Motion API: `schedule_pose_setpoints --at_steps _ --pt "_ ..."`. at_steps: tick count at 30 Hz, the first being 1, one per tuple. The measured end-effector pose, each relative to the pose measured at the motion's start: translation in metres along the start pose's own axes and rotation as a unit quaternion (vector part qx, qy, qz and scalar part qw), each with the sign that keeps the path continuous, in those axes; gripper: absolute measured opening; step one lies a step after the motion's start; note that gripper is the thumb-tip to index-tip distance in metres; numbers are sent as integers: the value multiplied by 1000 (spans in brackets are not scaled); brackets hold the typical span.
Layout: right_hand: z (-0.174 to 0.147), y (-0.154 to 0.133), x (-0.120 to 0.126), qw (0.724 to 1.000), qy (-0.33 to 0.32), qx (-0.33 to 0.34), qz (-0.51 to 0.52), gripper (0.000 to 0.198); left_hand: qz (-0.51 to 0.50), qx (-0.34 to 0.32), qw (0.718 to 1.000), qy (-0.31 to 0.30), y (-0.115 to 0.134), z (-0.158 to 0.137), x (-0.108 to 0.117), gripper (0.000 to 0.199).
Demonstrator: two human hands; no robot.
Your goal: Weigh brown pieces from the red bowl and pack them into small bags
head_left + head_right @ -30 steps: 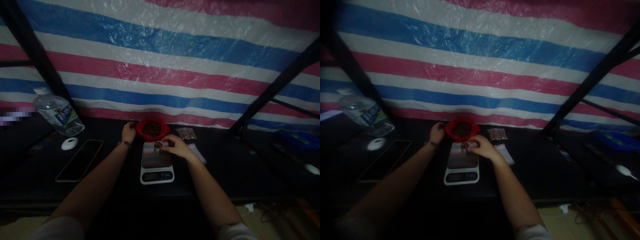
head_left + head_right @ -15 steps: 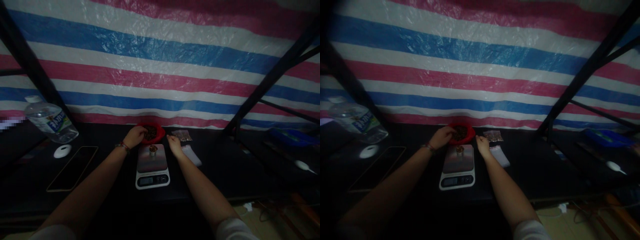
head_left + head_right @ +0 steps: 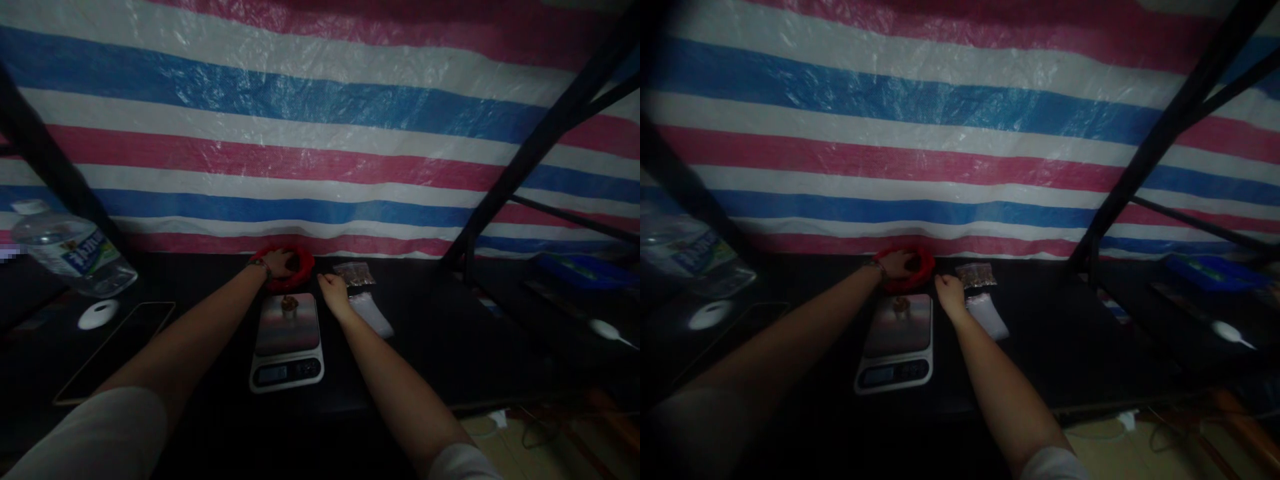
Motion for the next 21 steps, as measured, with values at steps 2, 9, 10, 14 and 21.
schedule_pose_setpoints --at_steps 2,9,10,14,21 --pt "1 0 -1 1000 -4 -1 2 41 8 -1 1000 -3 1 6 4 67" --pt "0 -1 -1 1000 -8 -1 -8 42 14 -41 999 -1 14 18 13 43" --pt "0 -1 -1 1000 -9 0 -7 42 14 -39 999 -2 14 19 13 39" --pt "-4 -14 -2 996 -46 75 31 41 10 -33 999 -11 12 20 15 22" --pt "-32 -49 -17 942 -230 209 125 52 1 -28 1000 -11 9 18 15 29"
Point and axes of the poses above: each hand's wrist, its own z-axis towards the middle knuckle, its own x-axis out of the back of the hand, y = z × x, the point moved 6 cm from there along z, towards the middle knuckle, and after that the axes turned 4 degrees about -y, right-handed, at the moved point
